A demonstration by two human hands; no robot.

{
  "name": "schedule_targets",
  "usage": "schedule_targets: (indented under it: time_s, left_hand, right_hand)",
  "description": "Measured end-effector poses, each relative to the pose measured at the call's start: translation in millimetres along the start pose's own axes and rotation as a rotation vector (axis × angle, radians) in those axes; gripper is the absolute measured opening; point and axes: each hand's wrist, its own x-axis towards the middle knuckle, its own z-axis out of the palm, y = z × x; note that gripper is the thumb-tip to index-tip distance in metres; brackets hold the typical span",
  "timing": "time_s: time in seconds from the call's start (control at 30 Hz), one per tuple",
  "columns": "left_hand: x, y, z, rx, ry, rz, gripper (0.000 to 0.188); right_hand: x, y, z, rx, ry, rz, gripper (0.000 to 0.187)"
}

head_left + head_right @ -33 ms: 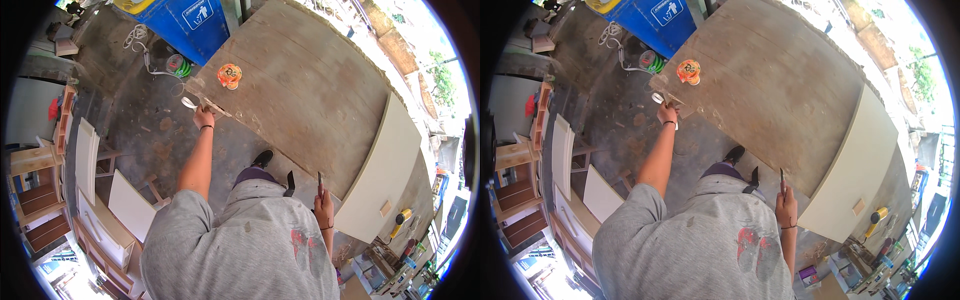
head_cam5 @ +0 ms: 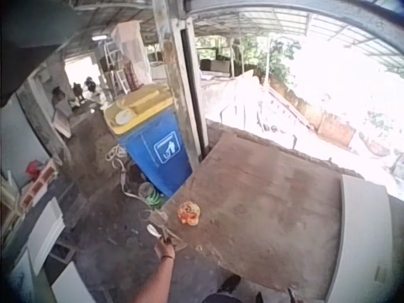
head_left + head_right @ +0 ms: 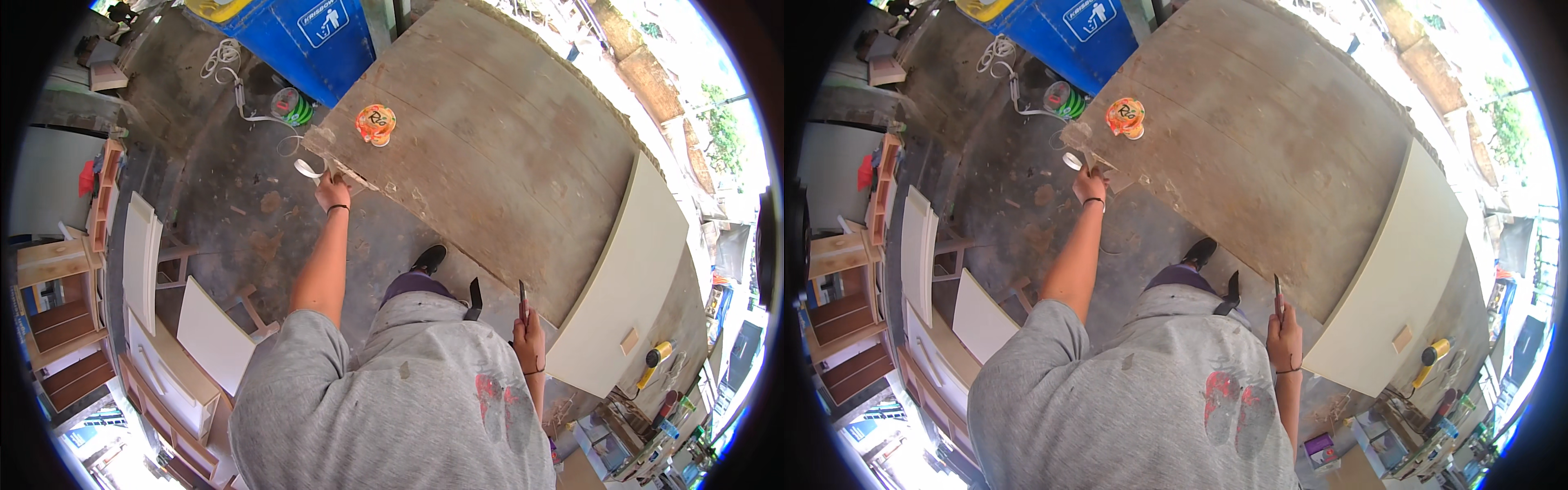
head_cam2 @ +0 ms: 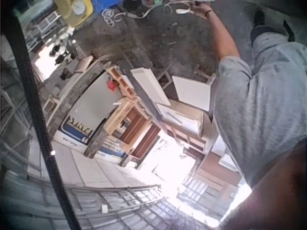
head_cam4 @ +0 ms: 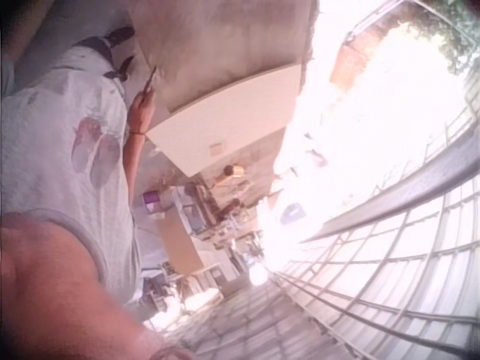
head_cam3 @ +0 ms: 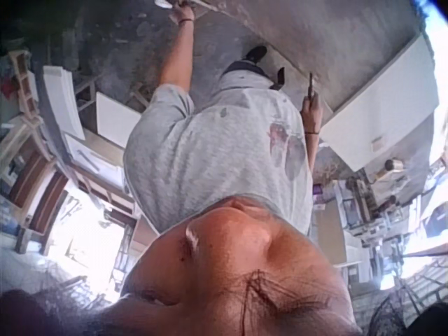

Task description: The person applies a strip of edging material to the side of a wooden board, using a heat gun to soften the adhesive and pressing it down by hand before trimming the excess with a blade.

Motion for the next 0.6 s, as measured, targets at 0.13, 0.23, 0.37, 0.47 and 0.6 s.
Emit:
schedule_targets:
  time_s: [0.13, 0.23, 0.37, 0.47, 0.6]
  left_hand:
    - [3, 3, -3, 0.489, 0.14, 0.277, 0.02]
    - [9, 4, -7, 0.544, 0.165, 0.207, 0.019]
    - [3, 16, -2, 0.617, 0.16, 0.196, 0.018]
    - [-2, 19, -1, 0.657, 0.152, 0.248, 0.017]
    - [4, 11, -6, 0.737, 0.113, 0.32, 0.015]
  right_hand:
    - [9, -14, -2, -0.009, -0.019, -0.035, 0.034]
    - [14, -17, -1, 0.014, 0.007, -0.074, 0.035]
    - [17, -26, -4, -0.007, 0.009, -0.061, 0.035]
    - [17, -24, -4, -0.014, -0.002, -0.057, 0.035]
    - [15, -28, -3, -0.018, -0.042, -0.006, 0.035]
